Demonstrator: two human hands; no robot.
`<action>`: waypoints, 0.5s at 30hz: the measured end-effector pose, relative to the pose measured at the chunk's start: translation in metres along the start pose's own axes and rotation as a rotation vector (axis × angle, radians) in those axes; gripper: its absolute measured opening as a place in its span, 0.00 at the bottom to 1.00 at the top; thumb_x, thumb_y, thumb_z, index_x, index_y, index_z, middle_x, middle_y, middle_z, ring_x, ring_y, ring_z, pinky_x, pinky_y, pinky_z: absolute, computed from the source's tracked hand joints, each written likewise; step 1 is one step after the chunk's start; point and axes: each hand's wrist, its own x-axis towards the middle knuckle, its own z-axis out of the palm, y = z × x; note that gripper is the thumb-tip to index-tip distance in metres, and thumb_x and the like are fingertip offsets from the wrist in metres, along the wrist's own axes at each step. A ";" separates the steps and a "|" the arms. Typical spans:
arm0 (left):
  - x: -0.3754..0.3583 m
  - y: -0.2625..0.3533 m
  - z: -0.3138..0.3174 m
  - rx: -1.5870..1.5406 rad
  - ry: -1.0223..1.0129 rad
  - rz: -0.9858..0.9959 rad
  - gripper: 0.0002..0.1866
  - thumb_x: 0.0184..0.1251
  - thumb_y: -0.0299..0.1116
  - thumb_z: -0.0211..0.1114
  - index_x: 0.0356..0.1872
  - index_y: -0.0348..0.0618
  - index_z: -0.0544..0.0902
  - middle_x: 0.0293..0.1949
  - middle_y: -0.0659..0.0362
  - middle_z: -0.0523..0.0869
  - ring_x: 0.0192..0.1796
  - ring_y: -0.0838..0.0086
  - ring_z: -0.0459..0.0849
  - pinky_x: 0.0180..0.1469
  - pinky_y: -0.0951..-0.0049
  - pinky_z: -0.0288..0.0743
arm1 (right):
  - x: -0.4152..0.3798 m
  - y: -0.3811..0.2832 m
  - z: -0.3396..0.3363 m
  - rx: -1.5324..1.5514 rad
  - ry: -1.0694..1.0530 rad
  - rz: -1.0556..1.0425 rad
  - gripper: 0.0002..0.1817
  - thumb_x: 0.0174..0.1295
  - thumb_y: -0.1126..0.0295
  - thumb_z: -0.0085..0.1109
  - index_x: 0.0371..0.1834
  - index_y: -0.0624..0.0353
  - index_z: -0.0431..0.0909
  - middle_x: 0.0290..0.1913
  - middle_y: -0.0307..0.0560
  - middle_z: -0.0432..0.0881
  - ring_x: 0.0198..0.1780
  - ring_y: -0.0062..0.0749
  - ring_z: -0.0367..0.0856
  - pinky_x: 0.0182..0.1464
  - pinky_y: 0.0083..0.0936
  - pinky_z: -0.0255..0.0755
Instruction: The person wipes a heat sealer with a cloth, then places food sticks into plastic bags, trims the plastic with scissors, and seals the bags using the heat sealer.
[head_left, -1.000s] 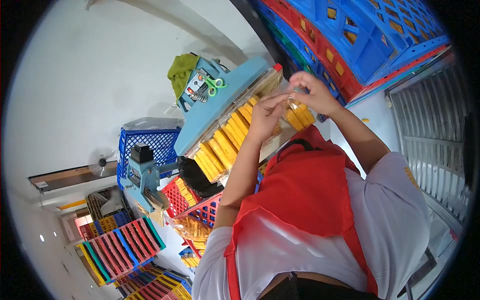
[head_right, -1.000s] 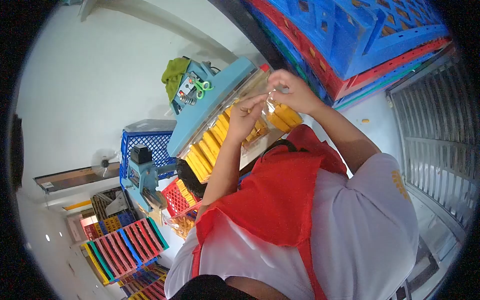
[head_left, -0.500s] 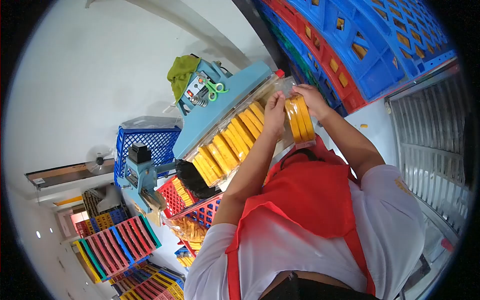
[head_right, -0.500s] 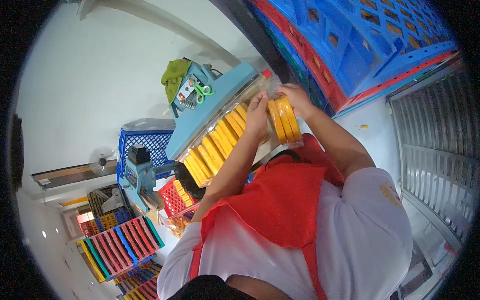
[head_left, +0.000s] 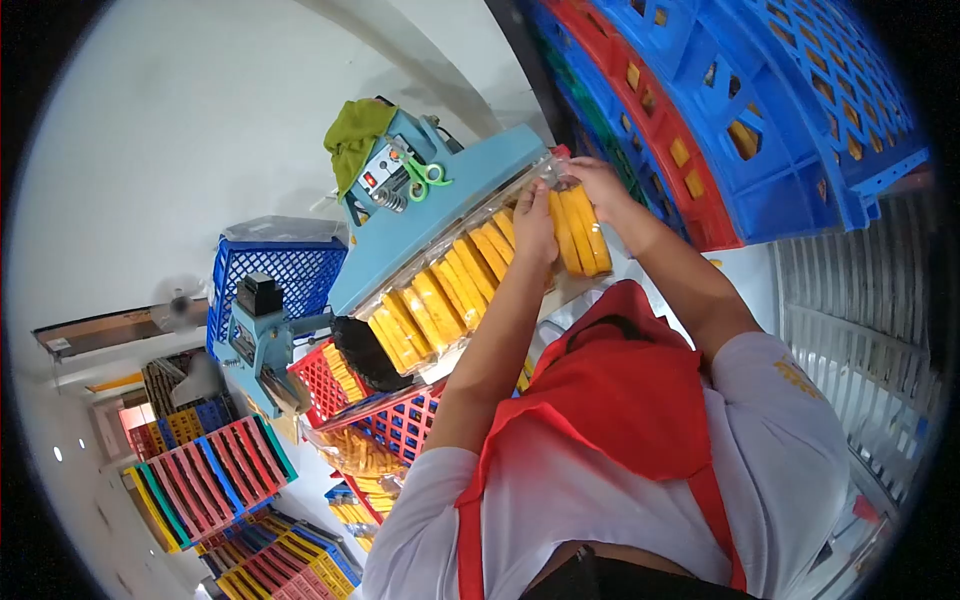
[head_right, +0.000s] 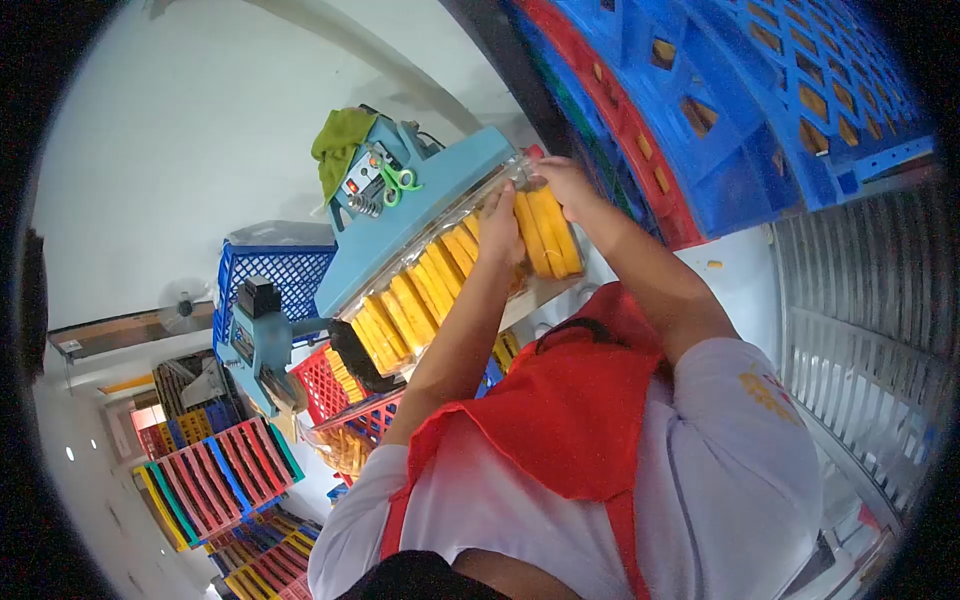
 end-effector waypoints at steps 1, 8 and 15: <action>-0.002 -0.004 -0.001 -0.030 0.011 0.039 0.15 0.65 0.34 0.50 0.48 0.36 0.70 0.45 0.56 0.75 0.47 0.71 0.75 0.47 0.71 0.71 | -0.005 0.000 0.002 -0.039 -0.002 -0.048 0.07 0.54 0.71 0.52 0.35 0.61 0.74 0.31 0.44 0.76 0.33 0.29 0.75 0.37 0.28 0.71; 0.007 0.000 0.016 0.158 -0.160 -0.074 0.16 0.64 0.35 0.51 0.50 0.36 0.70 0.46 0.58 0.75 0.47 0.75 0.73 0.49 0.75 0.69 | -0.020 0.002 -0.019 0.171 0.193 -0.106 0.09 0.55 0.74 0.50 0.39 0.62 0.74 0.35 0.45 0.77 0.35 0.29 0.77 0.38 0.24 0.72; 0.008 -0.005 0.006 0.126 0.026 0.023 0.16 0.65 0.34 0.49 0.50 0.36 0.69 0.45 0.56 0.75 0.46 0.72 0.75 0.48 0.72 0.70 | 0.010 0.008 -0.006 0.085 0.087 -0.079 0.14 0.57 0.69 0.52 0.44 0.63 0.71 0.37 0.46 0.76 0.39 0.28 0.76 0.40 0.25 0.71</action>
